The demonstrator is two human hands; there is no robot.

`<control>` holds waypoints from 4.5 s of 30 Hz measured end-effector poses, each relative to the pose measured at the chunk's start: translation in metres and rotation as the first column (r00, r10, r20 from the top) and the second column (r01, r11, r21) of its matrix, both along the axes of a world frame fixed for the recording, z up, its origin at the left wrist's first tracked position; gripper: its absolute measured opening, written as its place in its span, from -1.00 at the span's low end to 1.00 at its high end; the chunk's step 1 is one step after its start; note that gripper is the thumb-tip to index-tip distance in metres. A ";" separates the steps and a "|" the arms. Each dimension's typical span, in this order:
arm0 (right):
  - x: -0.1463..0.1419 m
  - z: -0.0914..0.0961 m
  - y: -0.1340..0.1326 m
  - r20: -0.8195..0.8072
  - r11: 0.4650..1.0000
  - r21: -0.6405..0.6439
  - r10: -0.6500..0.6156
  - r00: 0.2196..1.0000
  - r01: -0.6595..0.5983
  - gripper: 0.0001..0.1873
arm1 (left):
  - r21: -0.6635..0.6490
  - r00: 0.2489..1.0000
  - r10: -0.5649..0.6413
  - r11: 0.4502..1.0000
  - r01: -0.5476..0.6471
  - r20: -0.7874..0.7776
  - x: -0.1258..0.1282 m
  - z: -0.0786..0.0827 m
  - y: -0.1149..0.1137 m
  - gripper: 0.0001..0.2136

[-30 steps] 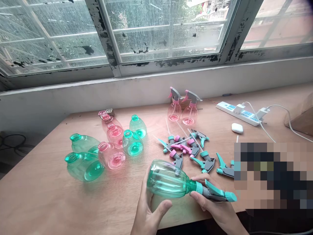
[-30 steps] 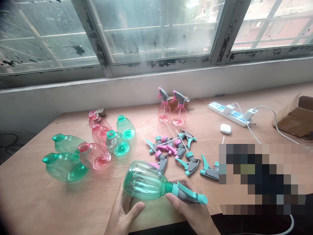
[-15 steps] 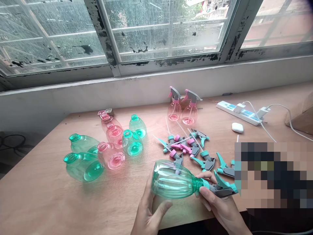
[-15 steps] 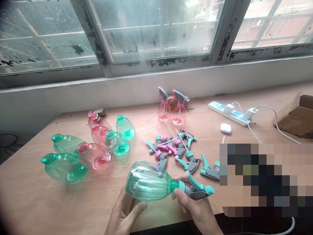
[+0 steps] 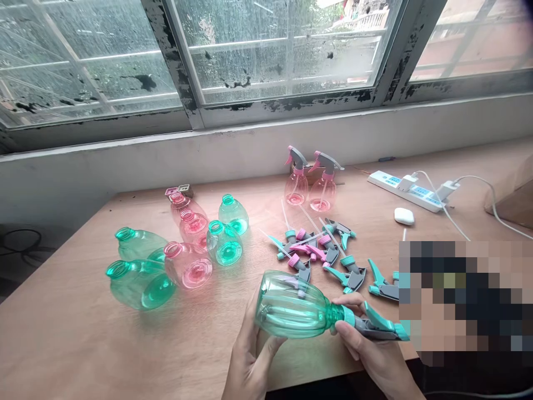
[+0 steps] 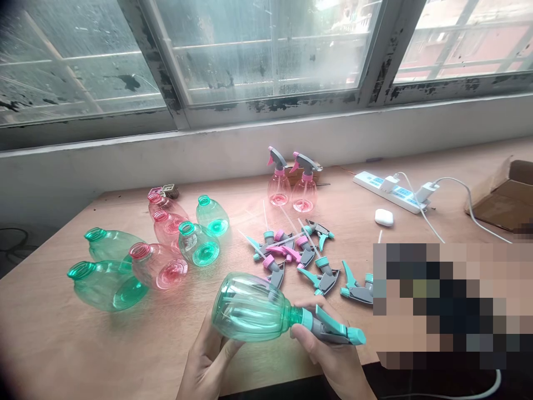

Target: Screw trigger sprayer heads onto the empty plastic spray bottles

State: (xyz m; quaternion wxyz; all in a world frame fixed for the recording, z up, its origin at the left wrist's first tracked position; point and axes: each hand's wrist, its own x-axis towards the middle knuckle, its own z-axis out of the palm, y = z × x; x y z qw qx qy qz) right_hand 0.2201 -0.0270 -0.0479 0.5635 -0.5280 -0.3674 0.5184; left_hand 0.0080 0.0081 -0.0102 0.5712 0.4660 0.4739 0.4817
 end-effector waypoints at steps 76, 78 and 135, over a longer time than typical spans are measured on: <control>-0.005 0.016 0.002 0.108 0.999 -0.023 0.034 0.994 -0.032 -0.66 | -0.006 0.998 0.049 0.999 -0.049 0.034 0.001 -0.006 0.004 -0.30; -0.006 0.017 0.003 0.137 0.999 -0.011 0.033 0.990 -0.031 -0.68 | 0.016 0.998 0.062 0.998 -0.062 0.014 0.001 -0.007 0.003 -0.27; -0.004 0.017 0.003 0.138 0.999 0.029 0.012 0.990 -0.016 -0.72 | -0.001 0.999 0.031 1.000 -0.031 0.033 -0.004 0.000 -0.001 -0.25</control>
